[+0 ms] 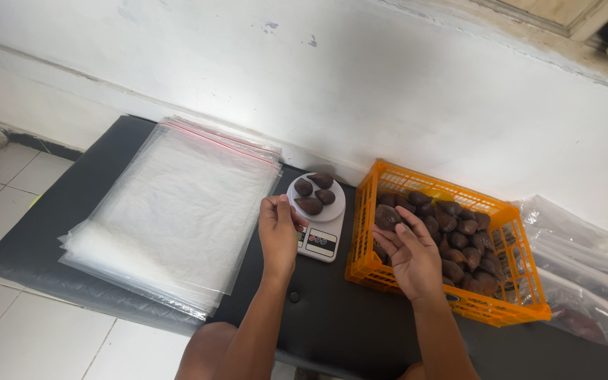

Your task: Weighing fruits on a digital scale and placing them into plastic zip-lock bags

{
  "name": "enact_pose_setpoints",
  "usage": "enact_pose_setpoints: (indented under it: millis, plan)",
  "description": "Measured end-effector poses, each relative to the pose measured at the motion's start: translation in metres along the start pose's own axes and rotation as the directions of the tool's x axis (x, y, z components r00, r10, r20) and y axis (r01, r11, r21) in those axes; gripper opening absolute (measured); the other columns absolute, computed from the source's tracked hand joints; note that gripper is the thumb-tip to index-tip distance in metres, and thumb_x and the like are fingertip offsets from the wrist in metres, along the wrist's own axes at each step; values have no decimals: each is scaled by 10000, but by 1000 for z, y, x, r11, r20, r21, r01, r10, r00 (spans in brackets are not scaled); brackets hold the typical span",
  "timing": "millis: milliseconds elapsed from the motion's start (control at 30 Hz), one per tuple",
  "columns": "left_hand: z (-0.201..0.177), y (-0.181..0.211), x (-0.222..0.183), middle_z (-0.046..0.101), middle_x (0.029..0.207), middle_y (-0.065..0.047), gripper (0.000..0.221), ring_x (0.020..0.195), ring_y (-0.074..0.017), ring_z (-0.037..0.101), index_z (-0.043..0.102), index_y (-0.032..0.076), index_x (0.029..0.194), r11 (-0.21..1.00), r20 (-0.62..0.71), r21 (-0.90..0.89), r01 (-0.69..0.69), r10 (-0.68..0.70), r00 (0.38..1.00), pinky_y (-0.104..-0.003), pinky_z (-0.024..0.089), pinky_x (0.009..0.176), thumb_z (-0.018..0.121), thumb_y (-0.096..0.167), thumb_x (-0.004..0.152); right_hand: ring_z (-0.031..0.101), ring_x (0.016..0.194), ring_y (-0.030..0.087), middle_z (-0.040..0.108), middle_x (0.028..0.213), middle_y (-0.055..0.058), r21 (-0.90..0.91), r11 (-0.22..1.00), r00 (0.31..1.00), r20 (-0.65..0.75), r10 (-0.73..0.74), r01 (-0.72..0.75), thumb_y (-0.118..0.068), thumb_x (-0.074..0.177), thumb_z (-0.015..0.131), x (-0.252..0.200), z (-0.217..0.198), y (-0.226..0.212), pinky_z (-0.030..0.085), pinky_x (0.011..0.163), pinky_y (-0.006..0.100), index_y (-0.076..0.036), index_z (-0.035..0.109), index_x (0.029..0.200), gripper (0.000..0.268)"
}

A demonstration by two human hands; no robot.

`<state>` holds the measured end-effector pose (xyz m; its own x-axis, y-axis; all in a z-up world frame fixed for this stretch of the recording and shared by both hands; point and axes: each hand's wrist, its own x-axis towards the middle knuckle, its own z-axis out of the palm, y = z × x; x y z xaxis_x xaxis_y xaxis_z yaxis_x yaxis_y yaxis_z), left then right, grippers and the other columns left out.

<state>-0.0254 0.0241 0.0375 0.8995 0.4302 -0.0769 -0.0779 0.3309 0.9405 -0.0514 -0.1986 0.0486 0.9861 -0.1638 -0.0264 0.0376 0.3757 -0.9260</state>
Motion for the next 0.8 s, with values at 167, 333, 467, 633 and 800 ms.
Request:
enact_pose_setpoints:
  millis: [167, 333, 467, 633, 800]
  plan:
    - [-7, 3, 5, 576, 779, -82, 169, 636, -132, 548, 423, 46, 1171, 993, -5, -121, 10, -11, 1000, -259, 451, 601, 499, 50, 1020, 628, 1149, 512, 537, 1231, 323, -258, 958, 990, -23, -137, 126, 3, 1020, 517, 12, 45, -18, 543, 1044, 611, 97, 485, 1405, 397]
    - [-8, 5, 12, 515, 1021, -89, 304, 746, -128, 540, 382, 47, 1232, 984, -30, -173, 31, -37, 999, -257, 449, 643, 533, -5, 974, 684, 1132, 344, 582, 1264, 136, -841, 505, 971, 92, -223, 195, -180, 975, 722, 84, 53, 5, 589, 969, 499, -155, 674, 1326, 356]
    - [-12, 14, 17, 511, 1057, -99, 308, 754, -134, 527, 389, 41, 1237, 975, -7, -213, 62, -65, 998, -276, 441, 657, 525, -7, 965, 633, 1201, 354, 551, 1253, 130, -981, 37, 979, 189, -82, 192, -245, 953, 708, 130, 58, 38, 557, 968, 485, -174, 653, 1288, 347]
    - [-12, 17, 25, 514, 1053, -82, 300, 753, -122, 547, 401, 50, 1231, 960, -10, -266, 83, -89, 996, -253, 457, 658, 526, -3, 964, 683, 1101, 462, 540, 1261, 215, -948, -238, 977, 201, 76, 214, -230, 953, 692, 163, 51, 69, 613, 834, 543, -168, 624, 1267, 327]
    - [-10, 20, 27, 513, 1066, -95, 298, 757, -133, 540, 413, 42, 1230, 957, 39, -274, 98, -91, 995, -267, 436, 655, 529, 3, 958, 703, 1110, 377, 609, 1282, 136, -949, -282, 989, 114, 98, 137, -302, 926, 705, 179, 41, 87, 594, 869, 510, -269, 675, 1241, 319]
